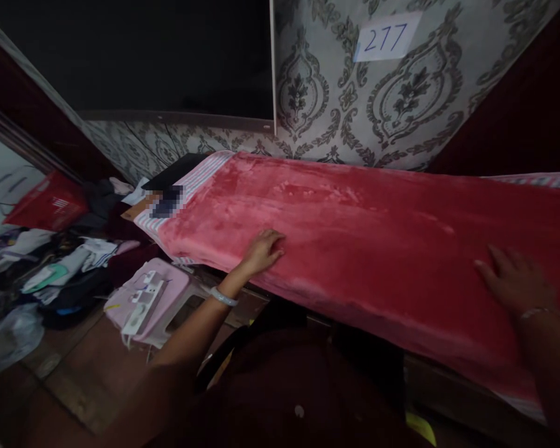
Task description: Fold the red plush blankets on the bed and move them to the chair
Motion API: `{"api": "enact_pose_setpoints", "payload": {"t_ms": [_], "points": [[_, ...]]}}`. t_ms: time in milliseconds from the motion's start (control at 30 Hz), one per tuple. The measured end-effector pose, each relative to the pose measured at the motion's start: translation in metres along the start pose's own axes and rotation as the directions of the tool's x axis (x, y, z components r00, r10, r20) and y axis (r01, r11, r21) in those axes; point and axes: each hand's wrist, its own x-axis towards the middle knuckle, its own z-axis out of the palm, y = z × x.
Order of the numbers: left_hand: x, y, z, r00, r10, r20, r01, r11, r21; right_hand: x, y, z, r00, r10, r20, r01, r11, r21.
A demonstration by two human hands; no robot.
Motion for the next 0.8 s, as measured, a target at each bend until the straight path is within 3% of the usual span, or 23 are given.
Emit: {"api": "enact_pose_setpoints", "payload": {"t_ms": [133,333,533,800], "points": [[-0.003,0.0,0.001,1.0,-0.023,-0.002,0.023,0.997,0.069,-0.01,-0.015,-0.019,0.995,0.078,0.068,-0.091,0.969,0.229],[-0.001,0.003,0.004,0.998,-0.034,-0.046,0.036,0.999,0.035,-0.018,-0.029,-0.036,0.993,0.078,0.09,-0.098,0.963,0.25],[-0.001,0.0,0.006,0.99,-0.069,-0.122,0.062,0.996,-0.058,-0.015,-0.029,-0.033,0.991,0.093,0.101,-0.109,0.979,0.17],[-0.006,-0.011,0.001,0.971,-0.178,-0.157,0.144,0.968,-0.205,-0.008,-0.019,-0.021,0.994,0.081,0.076,-0.096,0.972,0.213]]}}
